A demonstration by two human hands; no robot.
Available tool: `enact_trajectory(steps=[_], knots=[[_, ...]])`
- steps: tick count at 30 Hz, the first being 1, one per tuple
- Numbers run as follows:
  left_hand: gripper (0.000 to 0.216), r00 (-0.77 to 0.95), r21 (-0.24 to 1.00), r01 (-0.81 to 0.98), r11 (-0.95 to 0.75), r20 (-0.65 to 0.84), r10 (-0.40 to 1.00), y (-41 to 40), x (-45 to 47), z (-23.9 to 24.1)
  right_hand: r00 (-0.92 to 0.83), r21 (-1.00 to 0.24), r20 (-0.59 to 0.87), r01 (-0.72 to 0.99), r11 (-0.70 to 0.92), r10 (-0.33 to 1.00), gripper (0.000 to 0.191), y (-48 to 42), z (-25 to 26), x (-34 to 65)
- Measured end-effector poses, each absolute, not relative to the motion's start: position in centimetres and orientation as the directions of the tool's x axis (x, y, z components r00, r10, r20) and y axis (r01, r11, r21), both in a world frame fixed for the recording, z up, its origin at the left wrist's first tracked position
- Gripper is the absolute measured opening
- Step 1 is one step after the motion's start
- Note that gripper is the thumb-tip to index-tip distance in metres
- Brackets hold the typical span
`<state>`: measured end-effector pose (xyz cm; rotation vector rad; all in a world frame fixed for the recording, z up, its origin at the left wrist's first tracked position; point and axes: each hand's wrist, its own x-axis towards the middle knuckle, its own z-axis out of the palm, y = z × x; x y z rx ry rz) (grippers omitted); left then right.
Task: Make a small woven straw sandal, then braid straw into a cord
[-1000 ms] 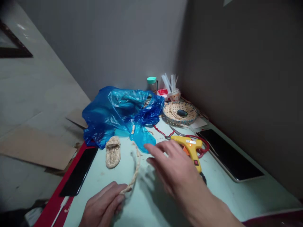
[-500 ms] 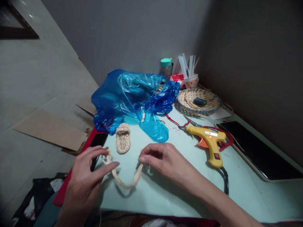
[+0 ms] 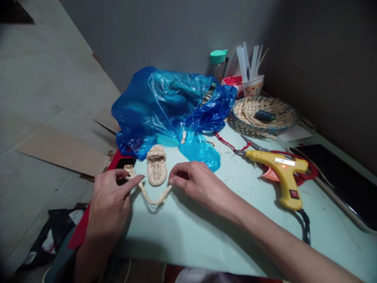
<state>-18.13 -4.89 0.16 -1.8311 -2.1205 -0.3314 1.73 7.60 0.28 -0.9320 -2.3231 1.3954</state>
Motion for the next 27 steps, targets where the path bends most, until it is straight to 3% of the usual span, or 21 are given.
enact_trajectory(steps=[4,8,13,16,27], knots=[[0.037,-0.094,0.066,0.995,0.072,0.445,0.891,-5.2,-18.4,-0.4,-0.721,-0.94,-0.14,0.312,0.137,0.679,0.024,7.6,-0.3,2.2],[0.032,-0.149,0.278,0.96,0.028,0.425,0.893,-5.7,-18.3,-0.2,-0.698,-0.955,-0.205,0.296,0.015,0.686,0.03,7.7,0.5,3.5],[0.027,-0.301,0.562,0.822,0.092,0.29,0.908,-6.1,-17.3,0.9,-0.727,-0.933,-0.322,0.352,-0.073,0.607,0.029,7.7,2.0,4.9],[0.028,-0.365,0.7,0.703,0.121,0.21,0.907,-6.2,-16.6,1.3,-0.747,-0.941,-0.315,0.324,-0.093,0.586,0.027,7.6,2.3,5.5],[0.019,-0.318,0.693,0.721,0.026,0.296,0.901,-6.0,-14.8,1.5,-0.72,-0.943,-0.233,0.331,0.029,0.653,0.027,6.7,2.5,8.1]])
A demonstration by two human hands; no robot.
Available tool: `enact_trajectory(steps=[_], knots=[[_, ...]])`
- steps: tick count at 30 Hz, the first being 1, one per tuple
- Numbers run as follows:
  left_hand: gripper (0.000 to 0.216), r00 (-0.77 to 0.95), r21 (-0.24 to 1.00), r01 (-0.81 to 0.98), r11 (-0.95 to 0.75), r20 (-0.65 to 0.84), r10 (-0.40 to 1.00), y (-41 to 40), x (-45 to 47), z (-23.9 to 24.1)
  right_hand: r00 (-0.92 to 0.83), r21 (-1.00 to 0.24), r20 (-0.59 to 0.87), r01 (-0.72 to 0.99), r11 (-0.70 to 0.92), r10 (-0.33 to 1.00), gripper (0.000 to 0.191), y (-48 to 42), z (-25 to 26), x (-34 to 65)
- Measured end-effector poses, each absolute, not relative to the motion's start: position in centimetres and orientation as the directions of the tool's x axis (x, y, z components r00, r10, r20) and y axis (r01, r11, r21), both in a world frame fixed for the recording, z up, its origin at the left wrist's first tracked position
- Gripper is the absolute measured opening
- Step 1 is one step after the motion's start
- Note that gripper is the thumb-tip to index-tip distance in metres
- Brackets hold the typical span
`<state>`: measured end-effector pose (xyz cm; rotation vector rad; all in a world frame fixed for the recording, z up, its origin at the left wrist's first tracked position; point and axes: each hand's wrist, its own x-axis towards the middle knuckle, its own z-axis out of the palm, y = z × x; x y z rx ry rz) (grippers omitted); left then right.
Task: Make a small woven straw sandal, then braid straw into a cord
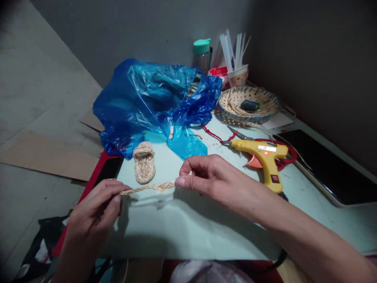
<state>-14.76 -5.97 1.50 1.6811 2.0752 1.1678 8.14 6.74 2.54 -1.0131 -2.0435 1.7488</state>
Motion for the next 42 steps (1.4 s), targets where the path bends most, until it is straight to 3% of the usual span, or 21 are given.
enact_trajectory(steps=[5,8,15,21,23,26,29,32,38,42], knots=[[0.031,-0.349,0.884,0.45,0.128,0.042,0.936,-6.2,-11.1,2.9,-0.698,-0.931,-0.139,0.333,0.147,0.702,0.024,6.1,3.1,8.7],[0.023,-0.356,0.954,0.271,0.127,-0.023,0.934,-5.8,-9.1,3.4,-0.713,-0.932,-0.156,0.335,0.136,0.684,0.022,5.8,3.4,9.1],[0.012,-0.397,0.974,0.2,0.107,-0.02,0.918,-4.8,-6.7,3.7,-0.761,-0.984,-0.172,0.167,-0.067,0.625,0.025,5.3,3.6,10.5],[0.009,-0.407,0.97,0.128,0.207,-0.139,0.903,-4.7,-5.1,4.2,-0.729,-0.994,-0.093,0.024,-0.109,0.678,0.03,5.1,3.1,11.4],[0.012,-0.399,0.965,0.108,0.241,-0.18,0.899,-4.6,-4.8,4.2,-0.707,-0.998,-0.067,0.056,-0.038,0.704,0.032,5.3,3.1,11.5],[0.014,-0.387,0.961,0.092,0.26,-0.206,0.899,-4.4,-4.5,4.3,-0.644,-0.961,0.039,0.187,0.206,0.764,0.026,5.2,3.4,11.7],[0.015,-0.395,0.961,0.128,0.244,-0.176,0.902,-4.2,-4.3,4.4,-0.488,-0.813,0.305,0.314,0.49,0.818,0.016,4.6,4.0,12.0],[0.015,-0.404,0.954,0.213,0.212,-0.112,0.908,-4.0,-4.1,4.4,-0.456,-0.671,0.487,0.35,0.654,0.744,0.014,3.5,4.7,12.3],[0.017,-0.368,0.928,0.33,0.171,-0.041,0.929,-4.0,-4.2,4.4,-0.624,-0.5,0.566,0.259,0.826,0.539,0.009,2.5,4.5,11.6],[0.019,-0.338,0.919,0.361,0.157,-0.028,0.941,-4.2,-4.5,4.5,-0.553,-0.662,0.555,0.158,0.733,0.621,0.007,2.8,4.1,11.4]])
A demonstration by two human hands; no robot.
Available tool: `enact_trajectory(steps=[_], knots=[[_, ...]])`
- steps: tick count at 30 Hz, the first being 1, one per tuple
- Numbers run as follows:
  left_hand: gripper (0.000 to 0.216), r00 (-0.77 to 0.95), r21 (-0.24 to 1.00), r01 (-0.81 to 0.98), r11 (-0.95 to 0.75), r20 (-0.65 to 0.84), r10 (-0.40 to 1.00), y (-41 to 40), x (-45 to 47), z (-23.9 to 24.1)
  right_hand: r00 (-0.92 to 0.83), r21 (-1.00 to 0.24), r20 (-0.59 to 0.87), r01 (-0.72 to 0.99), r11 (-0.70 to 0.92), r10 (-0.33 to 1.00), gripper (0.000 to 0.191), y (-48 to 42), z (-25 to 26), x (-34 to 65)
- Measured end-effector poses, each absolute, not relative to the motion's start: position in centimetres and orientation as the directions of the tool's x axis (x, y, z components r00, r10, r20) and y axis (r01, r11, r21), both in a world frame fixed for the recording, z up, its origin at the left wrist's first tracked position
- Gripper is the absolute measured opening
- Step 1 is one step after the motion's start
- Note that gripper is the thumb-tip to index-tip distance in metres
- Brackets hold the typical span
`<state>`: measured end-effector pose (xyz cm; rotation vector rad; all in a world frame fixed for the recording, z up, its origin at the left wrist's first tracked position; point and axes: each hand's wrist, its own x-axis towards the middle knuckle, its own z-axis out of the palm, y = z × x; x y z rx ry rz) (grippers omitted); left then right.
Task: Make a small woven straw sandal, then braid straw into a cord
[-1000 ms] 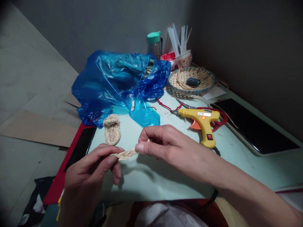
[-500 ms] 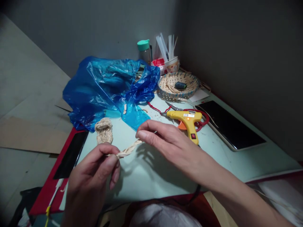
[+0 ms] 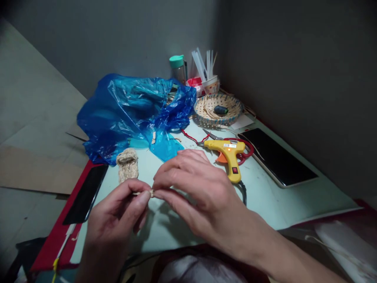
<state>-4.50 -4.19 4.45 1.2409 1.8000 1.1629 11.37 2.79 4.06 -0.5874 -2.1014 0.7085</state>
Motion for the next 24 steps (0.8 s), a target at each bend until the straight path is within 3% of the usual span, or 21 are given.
enact_trajectory(steps=[3,6,13,18,24], knots=[[0.018,-0.363,0.93,0.338,0.144,-0.013,0.932,-4.3,-4.5,4.5,-0.469,-0.794,0.49,0.107,0.599,0.734,0.002,3.0,4.2,11.5],[0.017,-0.392,0.944,0.302,0.136,-0.007,0.92,-4.3,-4.2,4.6,-0.431,-0.827,0.462,0.106,0.552,0.775,0.004,3.2,4.5,11.7],[0.009,-0.427,0.942,0.336,-0.016,0.167,0.889,-4.0,-3.8,4.3,-0.364,-0.758,0.523,0.214,0.616,0.77,0.007,2.9,4.1,12.3],[0.011,-0.444,0.882,0.47,-0.013,0.249,0.86,-4.2,-3.7,4.1,-0.354,-0.693,0.557,0.302,0.655,0.752,0.007,2.4,3.8,12.7],[0.007,-0.492,0.879,0.473,-0.06,0.32,0.809,-4.2,-3.5,3.8,-0.36,-0.663,0.567,0.335,0.669,0.741,0.008,2.3,3.6,12.9]])
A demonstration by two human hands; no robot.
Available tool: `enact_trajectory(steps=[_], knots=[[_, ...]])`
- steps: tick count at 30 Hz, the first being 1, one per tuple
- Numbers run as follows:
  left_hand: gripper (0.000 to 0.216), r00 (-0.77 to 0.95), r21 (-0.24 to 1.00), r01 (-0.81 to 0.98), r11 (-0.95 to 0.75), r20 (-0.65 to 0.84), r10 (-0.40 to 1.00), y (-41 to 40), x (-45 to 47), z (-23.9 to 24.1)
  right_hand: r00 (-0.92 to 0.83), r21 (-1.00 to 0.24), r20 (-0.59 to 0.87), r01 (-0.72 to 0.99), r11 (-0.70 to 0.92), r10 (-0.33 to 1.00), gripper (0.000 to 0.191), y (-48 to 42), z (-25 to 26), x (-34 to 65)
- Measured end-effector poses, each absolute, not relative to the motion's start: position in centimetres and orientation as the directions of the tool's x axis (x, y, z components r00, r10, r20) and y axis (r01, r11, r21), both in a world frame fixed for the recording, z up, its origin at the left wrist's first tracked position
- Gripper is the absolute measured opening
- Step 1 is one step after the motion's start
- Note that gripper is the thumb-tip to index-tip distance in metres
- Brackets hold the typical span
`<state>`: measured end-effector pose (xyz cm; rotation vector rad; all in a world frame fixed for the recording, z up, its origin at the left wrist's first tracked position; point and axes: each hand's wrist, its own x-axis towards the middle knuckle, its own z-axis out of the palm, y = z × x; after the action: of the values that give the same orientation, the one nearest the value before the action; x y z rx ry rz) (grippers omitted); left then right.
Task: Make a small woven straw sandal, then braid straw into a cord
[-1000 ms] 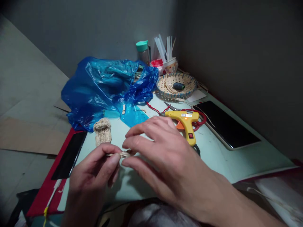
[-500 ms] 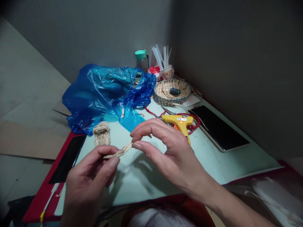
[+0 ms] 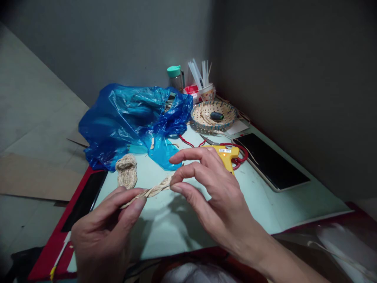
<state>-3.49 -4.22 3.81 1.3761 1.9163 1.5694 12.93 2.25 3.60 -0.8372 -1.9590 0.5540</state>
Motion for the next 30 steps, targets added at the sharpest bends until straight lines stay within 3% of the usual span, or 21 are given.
enact_trajectory(steps=[3,6,9,12,16,20,23,26,30], knots=[[0.006,-0.47,0.853,0.51,-0.109,0.383,0.795,-4.2,-3.4,3.8,-0.394,-0.668,0.549,0.322,0.67,0.737,0.01,2.1,4.0,13.1],[0.007,-0.345,0.781,0.604,-0.161,0.438,0.83,-4.1,-3.5,3.8,-0.513,-0.549,0.564,0.352,0.758,0.647,0.033,1.9,4.4,13.1],[0.018,-0.143,0.729,0.649,-0.216,0.396,0.907,-3.7,-3.7,3.9,-0.681,-0.47,0.475,0.339,0.815,0.557,0.026,2.1,3.9,12.6],[0.02,-0.059,0.807,0.583,-0.092,0.154,0.986,-3.4,-4.2,3.9,-0.745,-0.596,0.348,0.293,0.748,0.569,0.02,2.8,3.0,12.2],[0.02,-0.131,0.896,0.423,0.135,-0.087,0.988,-3.8,-5.9,3.9,-0.802,-0.763,0.185,0.247,0.597,0.568,0.017,4.3,3.2,11.8],[0.019,-0.147,0.852,0.514,0.101,-0.028,0.989,-4.6,-9.7,4.0,-0.844,-0.914,-0.048,0.252,0.318,0.534,0.03,6.2,3.7,11.4],[0.021,-0.134,0.82,0.569,0.057,0.024,0.991,-5.1,-13.1,3.9,-0.891,-0.947,-0.142,0.25,0.203,0.431,0.031,7.5,3.4,10.4],[0.024,-0.097,0.816,0.574,0.076,-0.024,0.995,-5.2,-15.8,3.6,-0.944,-0.916,-0.112,0.219,0.337,0.309,0.031,8.4,3.1,8.5],[0.023,-0.022,0.701,0.713,0.031,-0.021,1.0,-4.6,-18.2,3.1,-0.962,-0.709,-0.041,0.219,0.67,0.27,0.028,9.6,2.6,4.9]])
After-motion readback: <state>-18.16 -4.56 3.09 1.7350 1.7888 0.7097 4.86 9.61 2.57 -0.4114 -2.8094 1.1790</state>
